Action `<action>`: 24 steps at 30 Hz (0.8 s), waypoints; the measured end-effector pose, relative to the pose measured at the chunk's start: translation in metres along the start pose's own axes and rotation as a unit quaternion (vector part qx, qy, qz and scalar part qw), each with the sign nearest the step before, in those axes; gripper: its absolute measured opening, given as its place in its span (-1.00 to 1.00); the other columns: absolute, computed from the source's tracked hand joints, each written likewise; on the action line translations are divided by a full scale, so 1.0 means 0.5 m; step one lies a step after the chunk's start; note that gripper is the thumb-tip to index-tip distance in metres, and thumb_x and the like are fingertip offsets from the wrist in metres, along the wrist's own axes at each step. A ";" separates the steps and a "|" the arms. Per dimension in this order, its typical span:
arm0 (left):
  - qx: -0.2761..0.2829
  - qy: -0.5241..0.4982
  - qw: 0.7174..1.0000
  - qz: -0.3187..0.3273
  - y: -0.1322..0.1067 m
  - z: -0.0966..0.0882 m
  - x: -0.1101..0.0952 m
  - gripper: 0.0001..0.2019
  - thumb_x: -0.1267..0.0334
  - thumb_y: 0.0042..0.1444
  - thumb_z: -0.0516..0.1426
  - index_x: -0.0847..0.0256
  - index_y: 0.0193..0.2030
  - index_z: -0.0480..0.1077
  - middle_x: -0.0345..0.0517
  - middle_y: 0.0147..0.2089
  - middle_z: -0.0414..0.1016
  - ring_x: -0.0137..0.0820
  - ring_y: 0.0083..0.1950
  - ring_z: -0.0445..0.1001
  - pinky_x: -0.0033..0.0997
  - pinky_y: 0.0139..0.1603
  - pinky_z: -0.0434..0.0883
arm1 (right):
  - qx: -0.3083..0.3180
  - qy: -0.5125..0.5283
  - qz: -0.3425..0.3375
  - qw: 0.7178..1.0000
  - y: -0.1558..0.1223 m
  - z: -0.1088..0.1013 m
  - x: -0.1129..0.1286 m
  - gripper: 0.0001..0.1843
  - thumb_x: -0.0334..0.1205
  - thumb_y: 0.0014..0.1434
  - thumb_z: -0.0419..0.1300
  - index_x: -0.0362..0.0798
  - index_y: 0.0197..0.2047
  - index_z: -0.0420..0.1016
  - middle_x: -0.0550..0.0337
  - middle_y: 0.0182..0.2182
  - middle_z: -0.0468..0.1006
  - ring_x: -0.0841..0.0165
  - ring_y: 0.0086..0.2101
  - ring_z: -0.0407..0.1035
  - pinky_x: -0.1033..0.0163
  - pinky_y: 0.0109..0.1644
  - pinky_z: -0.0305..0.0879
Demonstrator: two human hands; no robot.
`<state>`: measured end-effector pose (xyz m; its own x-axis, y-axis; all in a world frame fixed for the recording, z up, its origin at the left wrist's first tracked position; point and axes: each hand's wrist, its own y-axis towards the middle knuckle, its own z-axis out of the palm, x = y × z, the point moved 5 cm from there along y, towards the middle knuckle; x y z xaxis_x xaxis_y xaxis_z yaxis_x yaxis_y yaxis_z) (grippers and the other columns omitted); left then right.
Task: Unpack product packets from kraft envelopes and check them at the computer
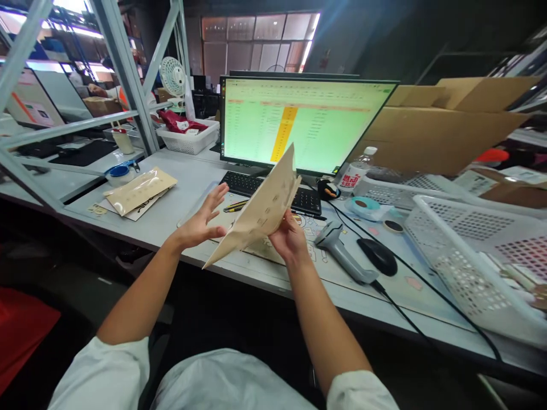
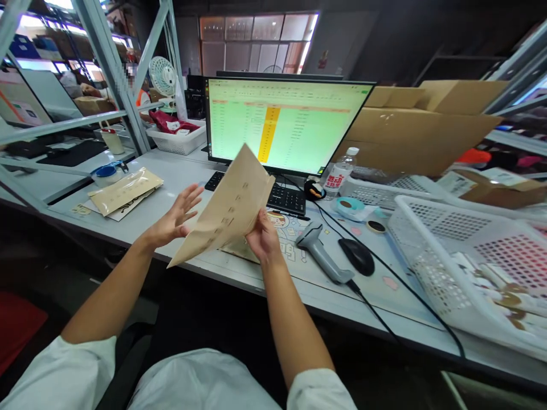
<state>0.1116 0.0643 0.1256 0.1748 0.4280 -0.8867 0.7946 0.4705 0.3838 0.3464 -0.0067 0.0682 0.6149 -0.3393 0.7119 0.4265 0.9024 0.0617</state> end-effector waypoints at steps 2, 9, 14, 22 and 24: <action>0.046 -0.037 0.998 -0.014 0.056 0.016 -0.018 0.14 -0.48 0.06 0.24 -0.22 0.62 -0.24 0.00 0.68 -0.28 0.10 0.65 -0.21 0.28 0.55 0.01 | -0.026 0.038 0.008 0.999 0.011 0.000 -0.039 -0.81 -0.09 0.33 0.22 0.08 -0.09 0.62 0.26 -0.11 0.73 0.31 0.02 0.57 0.00 0.29 0.45; 0.133 -0.015 0.988 -0.083 0.232 0.074 -0.062 -0.01 -0.23 0.16 0.20 0.07 0.62 -0.07 0.14 0.64 -0.09 0.09 0.62 -0.04 0.17 0.54 0.08 | -0.105 0.118 0.000 0.987 0.015 -0.019 -0.109 -0.72 -0.09 0.41 0.07 0.07 -0.03 0.58 0.23 -0.14 0.74 0.31 0.04 0.55 -0.07 0.32 0.41; 0.197 0.143 0.960 -0.142 0.261 0.076 -0.113 -0.25 -0.02 0.10 0.17 0.14 0.44 0.33 0.08 0.38 0.42 0.05 0.34 0.42 0.02 0.35 0.36 | -0.141 0.112 -0.017 0.983 0.001 -0.047 -0.103 -0.69 -0.03 0.42 0.02 0.10 -0.04 0.56 0.27 -0.12 0.72 0.36 0.03 0.54 0.01 0.31 0.42; 0.118 0.445 0.880 -0.118 0.297 0.081 -0.202 -0.82 0.26 0.04 0.18 0.20 -0.26 0.60 -0.02 -0.24 0.57 -0.01 -0.04 0.55 -0.02 0.14 0.43 | -0.148 0.016 0.026 0.989 -0.003 -0.060 -0.118 -0.49 0.36 0.23 0.17 0.15 -0.03 0.51 0.18 -0.07 0.67 0.24 -0.08 0.54 -0.05 0.08 0.52; 0.109 0.452 0.879 -0.104 0.303 0.080 -0.221 -0.86 0.27 0.05 0.19 0.20 -0.27 0.58 -0.07 -0.27 0.53 0.00 0.03 0.53 -0.02 0.19 0.40 | -0.146 -0.015 0.044 0.988 -0.004 -0.059 -0.117 -0.40 0.45 0.17 0.18 0.17 0.01 0.51 0.16 -0.06 0.66 0.22 -0.09 0.53 -0.06 0.03 0.53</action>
<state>0.2358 0.0575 0.2715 -0.4429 0.8349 -0.3267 0.8646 0.4942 0.0907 0.3292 0.0037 0.0058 0.6402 -0.2510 0.7260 0.5484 0.8112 -0.2031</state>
